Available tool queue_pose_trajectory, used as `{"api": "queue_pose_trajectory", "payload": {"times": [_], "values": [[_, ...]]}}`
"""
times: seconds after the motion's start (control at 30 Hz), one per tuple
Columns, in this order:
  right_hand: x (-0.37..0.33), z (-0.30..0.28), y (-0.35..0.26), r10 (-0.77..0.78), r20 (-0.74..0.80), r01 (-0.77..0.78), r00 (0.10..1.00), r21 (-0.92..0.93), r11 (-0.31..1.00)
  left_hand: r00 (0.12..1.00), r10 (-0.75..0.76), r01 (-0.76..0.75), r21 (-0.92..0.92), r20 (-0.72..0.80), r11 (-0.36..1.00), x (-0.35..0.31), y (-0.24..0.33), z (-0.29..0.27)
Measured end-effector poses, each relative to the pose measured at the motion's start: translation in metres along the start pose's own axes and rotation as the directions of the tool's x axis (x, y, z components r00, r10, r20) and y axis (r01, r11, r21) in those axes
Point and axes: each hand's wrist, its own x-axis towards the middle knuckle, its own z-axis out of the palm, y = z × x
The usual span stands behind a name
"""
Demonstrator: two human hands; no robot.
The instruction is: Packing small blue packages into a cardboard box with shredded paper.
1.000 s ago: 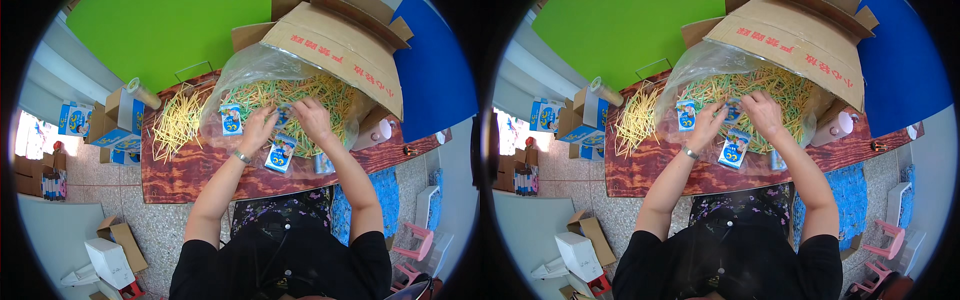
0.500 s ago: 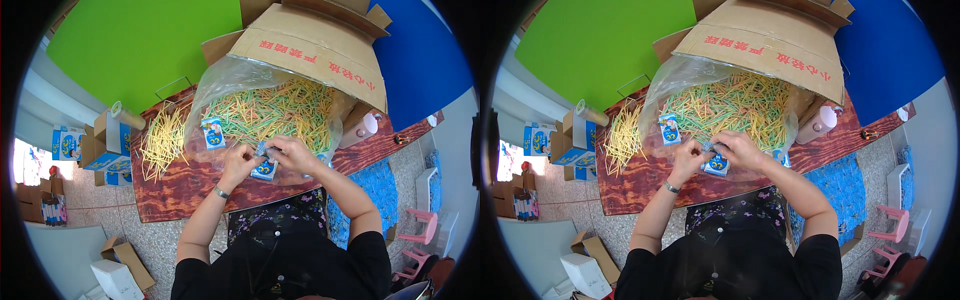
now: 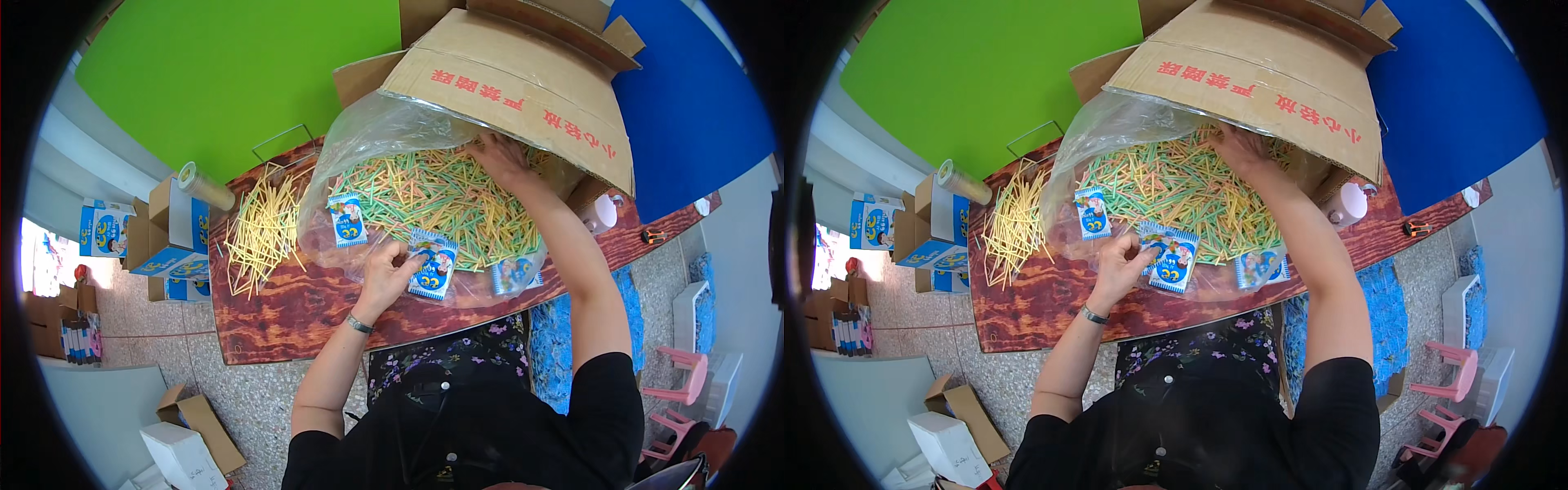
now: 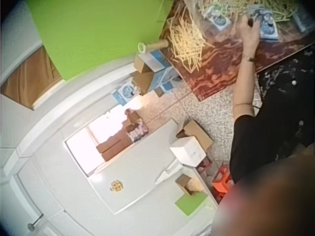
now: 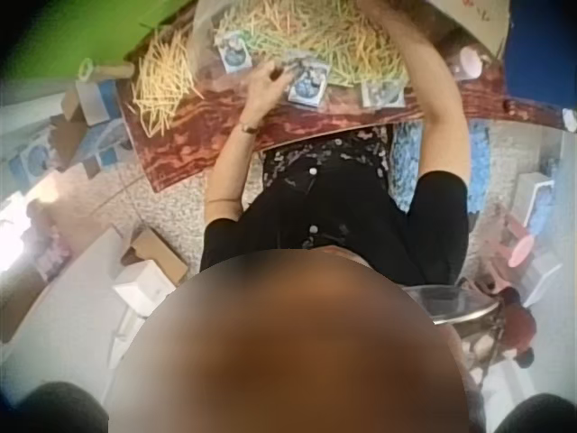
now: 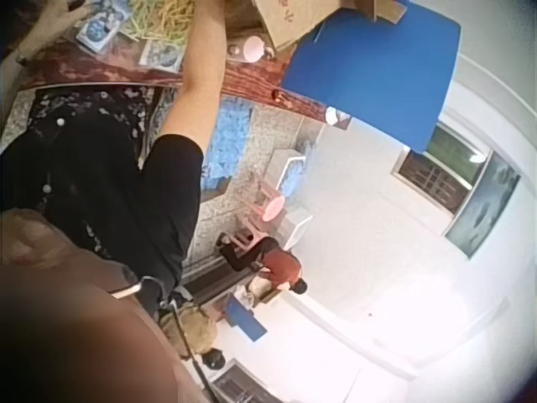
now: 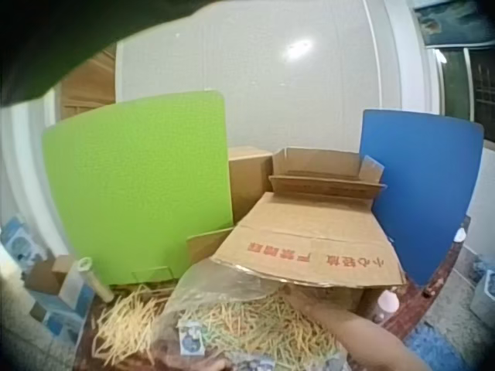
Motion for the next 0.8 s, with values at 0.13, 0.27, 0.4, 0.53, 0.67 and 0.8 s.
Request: {"api": "queue_pose_trajectory", "payload": {"times": [0.13, 0.27, 0.4, 0.53, 0.67, 0.8], "values": [[0.010, 0.010, -0.018, 0.092, 0.053, -0.098, 0.994, 0.134, 0.986, 1.000, 0.007, -0.007, 0.042, -0.013, 0.999, -0.001, -0.004, -0.002], [0.019, 0.026, -0.005, 0.090, 0.016, -0.091, 0.996, 0.093, 0.992, 1.000, -0.011, 0.012, 0.021, -0.026, 1.000, 0.001, 0.003, -0.001], [0.020, 0.029, 0.007, 0.025, 0.067, -0.028, 0.997, 0.041, 0.999, 0.999, 0.020, -0.019, 0.021, -0.033, 1.000, 0.003, 0.003, 0.001], [0.009, 0.003, -0.009, -0.039, 0.102, 0.038, 0.994, 0.013, 0.999, 0.998, -0.013, 0.015, 0.038, -0.053, 0.999, 0.001, 0.002, -0.002], [-0.009, -0.025, -0.012, -0.228, 0.067, 0.229, 0.971, -0.007, 0.973, 0.996, -0.033, 0.034, 0.006, -0.078, 0.999, 0.003, 0.008, 0.002], [-0.017, -0.016, 0.011, -0.310, -0.151, 0.342, 0.939, 0.297, 0.892, 0.999, 0.014, -0.014, 0.007, -0.053, 1.000, 0.004, 0.000, 0.006]]}}
